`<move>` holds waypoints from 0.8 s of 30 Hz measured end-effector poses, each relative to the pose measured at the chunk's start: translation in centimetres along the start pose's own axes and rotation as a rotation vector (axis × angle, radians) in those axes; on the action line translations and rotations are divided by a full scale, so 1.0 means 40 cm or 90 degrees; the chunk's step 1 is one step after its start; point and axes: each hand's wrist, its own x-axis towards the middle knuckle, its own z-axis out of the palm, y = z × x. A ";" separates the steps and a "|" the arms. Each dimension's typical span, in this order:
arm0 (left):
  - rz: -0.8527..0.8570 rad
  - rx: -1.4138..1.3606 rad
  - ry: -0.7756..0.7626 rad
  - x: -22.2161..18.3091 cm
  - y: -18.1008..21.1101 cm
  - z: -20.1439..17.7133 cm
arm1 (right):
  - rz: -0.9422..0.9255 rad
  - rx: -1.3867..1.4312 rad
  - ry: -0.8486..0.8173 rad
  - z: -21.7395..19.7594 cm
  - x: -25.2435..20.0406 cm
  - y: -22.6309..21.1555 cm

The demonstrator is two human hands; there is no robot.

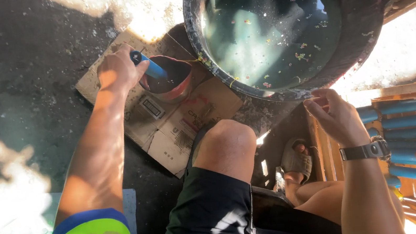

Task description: Dipping cylindrical tubes into a container of liquid wax and placing them into a wooden crate for cooling or storage.

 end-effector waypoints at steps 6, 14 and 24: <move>0.020 0.016 0.026 -0.035 0.018 -0.064 | -0.037 0.000 0.011 -0.019 -0.027 -0.007; 0.040 0.052 0.057 -0.036 0.027 -0.075 | -0.048 0.031 0.018 -0.024 -0.023 0.048; 0.016 0.064 0.070 -0.043 0.027 -0.067 | -0.040 0.069 0.006 -0.054 -0.043 0.044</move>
